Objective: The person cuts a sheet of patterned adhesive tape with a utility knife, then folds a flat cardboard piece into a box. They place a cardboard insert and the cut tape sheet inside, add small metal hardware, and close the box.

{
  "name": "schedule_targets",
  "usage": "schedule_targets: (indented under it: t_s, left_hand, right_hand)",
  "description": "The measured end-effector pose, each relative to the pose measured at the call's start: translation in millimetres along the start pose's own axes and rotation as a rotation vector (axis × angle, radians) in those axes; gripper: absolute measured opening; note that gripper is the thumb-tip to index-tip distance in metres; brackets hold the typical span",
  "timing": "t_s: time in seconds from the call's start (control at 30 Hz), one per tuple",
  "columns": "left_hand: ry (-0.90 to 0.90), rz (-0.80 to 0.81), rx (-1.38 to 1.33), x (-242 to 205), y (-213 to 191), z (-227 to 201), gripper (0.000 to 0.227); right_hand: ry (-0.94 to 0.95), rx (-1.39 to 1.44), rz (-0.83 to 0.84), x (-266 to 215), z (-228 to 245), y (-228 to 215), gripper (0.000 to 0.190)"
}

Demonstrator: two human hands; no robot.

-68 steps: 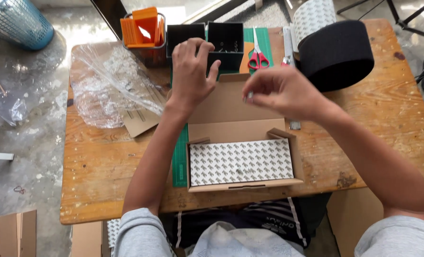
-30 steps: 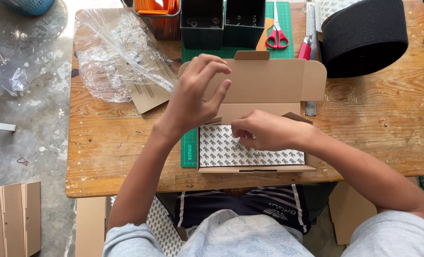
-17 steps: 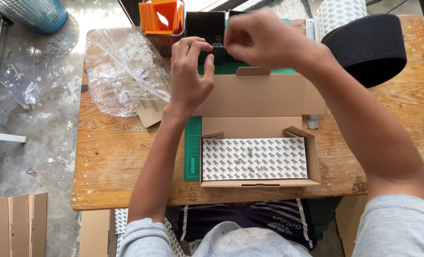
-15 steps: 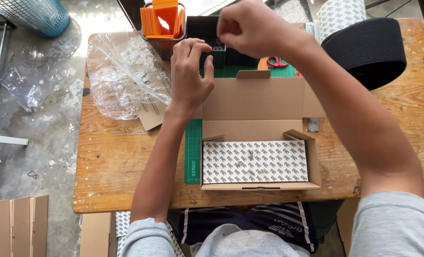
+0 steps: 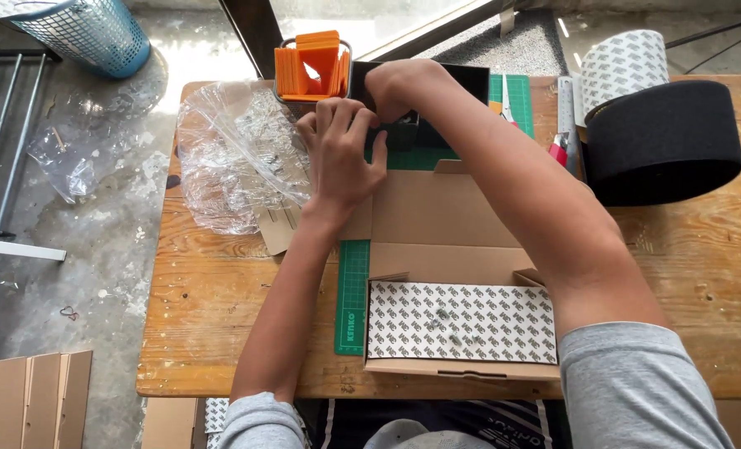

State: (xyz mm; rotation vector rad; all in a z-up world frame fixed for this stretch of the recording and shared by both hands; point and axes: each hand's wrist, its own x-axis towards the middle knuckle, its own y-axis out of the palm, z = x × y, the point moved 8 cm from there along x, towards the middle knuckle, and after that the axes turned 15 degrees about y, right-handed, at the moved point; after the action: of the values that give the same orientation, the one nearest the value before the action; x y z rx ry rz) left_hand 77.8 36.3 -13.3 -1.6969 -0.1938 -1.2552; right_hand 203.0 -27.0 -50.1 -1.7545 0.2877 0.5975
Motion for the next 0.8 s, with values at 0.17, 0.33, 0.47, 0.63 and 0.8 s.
schedule_targets:
  t_s: [0.17, 0.33, 0.47, 0.63, 0.8]
  left_hand:
    - [-0.003, 0.06, 0.088, -3, 10, 0, 0.014]
    - [-0.015, 0.058, 0.101, -5, 13, 1, 0.013]
    - [-0.016, -0.004, 0.077, -8, 17, 5, 0.017]
    - [-0.017, -0.067, 0.037, -12, 19, 8, 0.02]
    - [-0.017, -0.055, 0.009, -11, 20, 7, 0.02]
  right_hand:
    - [0.002, -0.062, 0.042, 6, 3, 4, 0.015]
    - [0.014, -0.072, 0.075, 9, 4, 6, 0.022]
    - [0.007, -0.047, 0.063, 18, 9, 10, 0.022]
    - [-0.004, -0.034, 0.07, 17, 11, 10, 0.021]
    - [-0.005, -0.02, 0.072, 13, 10, 8, 0.019]
